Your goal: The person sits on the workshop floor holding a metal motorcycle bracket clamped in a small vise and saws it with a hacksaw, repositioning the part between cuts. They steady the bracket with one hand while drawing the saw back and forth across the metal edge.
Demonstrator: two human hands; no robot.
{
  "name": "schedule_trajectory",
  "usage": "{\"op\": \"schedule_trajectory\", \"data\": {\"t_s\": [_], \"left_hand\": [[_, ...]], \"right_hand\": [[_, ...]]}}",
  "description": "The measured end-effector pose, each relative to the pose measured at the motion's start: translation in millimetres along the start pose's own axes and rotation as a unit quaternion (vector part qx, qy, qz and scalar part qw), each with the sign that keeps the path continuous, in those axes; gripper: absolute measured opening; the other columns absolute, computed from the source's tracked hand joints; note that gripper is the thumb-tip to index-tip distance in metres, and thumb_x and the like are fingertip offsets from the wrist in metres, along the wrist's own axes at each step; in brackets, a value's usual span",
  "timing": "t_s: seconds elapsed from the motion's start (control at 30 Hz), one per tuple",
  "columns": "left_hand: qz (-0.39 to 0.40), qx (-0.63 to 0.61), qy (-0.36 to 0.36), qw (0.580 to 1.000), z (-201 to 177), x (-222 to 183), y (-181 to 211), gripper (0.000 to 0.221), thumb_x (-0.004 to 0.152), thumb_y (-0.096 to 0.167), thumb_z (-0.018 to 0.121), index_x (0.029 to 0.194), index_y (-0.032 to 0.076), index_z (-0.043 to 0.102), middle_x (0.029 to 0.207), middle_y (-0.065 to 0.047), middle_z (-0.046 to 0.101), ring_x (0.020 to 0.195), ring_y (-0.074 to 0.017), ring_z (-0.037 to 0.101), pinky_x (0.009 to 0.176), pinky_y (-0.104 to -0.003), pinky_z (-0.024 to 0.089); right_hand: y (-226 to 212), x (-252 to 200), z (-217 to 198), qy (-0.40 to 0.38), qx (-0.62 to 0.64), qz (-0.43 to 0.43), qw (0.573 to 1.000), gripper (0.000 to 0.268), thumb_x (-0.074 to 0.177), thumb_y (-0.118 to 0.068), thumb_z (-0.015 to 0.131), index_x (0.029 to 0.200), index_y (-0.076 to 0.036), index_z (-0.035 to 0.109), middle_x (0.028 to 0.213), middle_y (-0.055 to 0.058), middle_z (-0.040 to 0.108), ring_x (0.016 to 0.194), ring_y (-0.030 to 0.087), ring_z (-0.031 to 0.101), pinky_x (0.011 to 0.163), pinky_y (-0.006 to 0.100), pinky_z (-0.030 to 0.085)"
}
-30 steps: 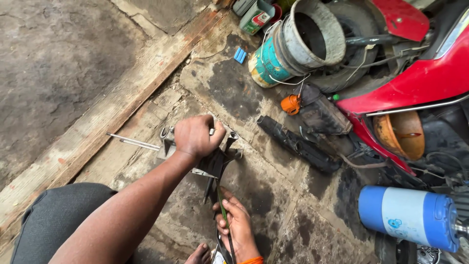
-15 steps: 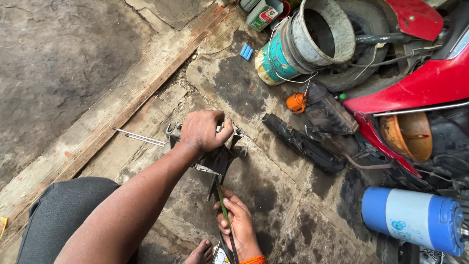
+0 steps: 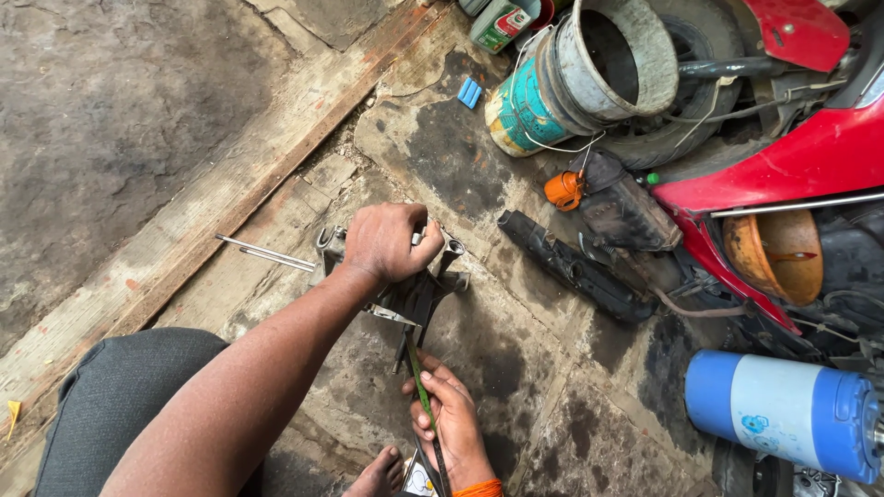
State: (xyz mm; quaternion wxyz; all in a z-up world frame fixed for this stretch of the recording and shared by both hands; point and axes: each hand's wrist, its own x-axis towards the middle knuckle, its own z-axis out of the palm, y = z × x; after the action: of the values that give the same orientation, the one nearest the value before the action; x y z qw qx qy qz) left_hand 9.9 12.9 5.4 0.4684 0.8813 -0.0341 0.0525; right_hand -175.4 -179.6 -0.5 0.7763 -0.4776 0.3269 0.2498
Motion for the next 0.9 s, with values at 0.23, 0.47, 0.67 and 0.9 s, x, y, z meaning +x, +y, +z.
{"op": "schedule_trajectory", "data": {"t_s": [0.23,0.47,0.67,0.9], "left_hand": [[0.012,-0.006,0.014,1.000,2.9,-0.1,-2.1,0.041,0.085,0.043,0.055,0.070,0.008,0.071,0.059,-0.018,0.065,0.057,-0.0394,0.065,0.060,-0.050,0.052],[0.010,-0.007,0.013,1.000,2.0,-0.4,-1.4,0.041,0.085,0.042,0.054,0.070,0.007,0.071,0.060,-0.019,0.065,0.059,-0.0403,0.065,0.062,-0.050,0.052],[0.008,-0.009,0.013,1.000,0.6,-0.2,0.1,0.041,0.084,0.042,0.055,0.071,0.007,0.072,0.062,-0.019,0.066,0.060,-0.0410,0.065,0.062,-0.051,0.052],[0.010,-0.013,0.013,1.000,-0.2,0.1,0.5,0.041,0.084,0.042,0.054,0.072,0.008,0.073,0.062,-0.019,0.067,0.060,-0.0407,0.066,0.062,-0.050,0.052]], "right_hand": [[0.5,-0.1,1.4,0.000,-0.001,0.001,1.000,0.042,0.098,-0.010,0.052,0.137,0.002,0.055,0.086,0.011,0.065,0.045,0.007,0.050,0.034,0.020,0.032],[3.2,1.1,-1.5,-0.007,-0.002,0.000,1.000,0.042,0.098,-0.010,0.052,0.138,0.004,0.055,0.086,0.012,0.065,0.046,0.008,0.051,0.034,0.020,0.032],[5.8,2.4,-2.9,-0.007,0.003,0.005,1.000,0.042,0.098,-0.009,0.052,0.138,0.004,0.053,0.087,0.013,0.065,0.046,0.010,0.052,0.034,0.021,0.032],[7.8,3.7,-1.0,-0.014,-0.006,0.019,1.000,0.043,0.098,-0.010,0.051,0.139,0.003,0.053,0.086,0.012,0.065,0.046,0.009,0.051,0.034,0.021,0.033]]}}
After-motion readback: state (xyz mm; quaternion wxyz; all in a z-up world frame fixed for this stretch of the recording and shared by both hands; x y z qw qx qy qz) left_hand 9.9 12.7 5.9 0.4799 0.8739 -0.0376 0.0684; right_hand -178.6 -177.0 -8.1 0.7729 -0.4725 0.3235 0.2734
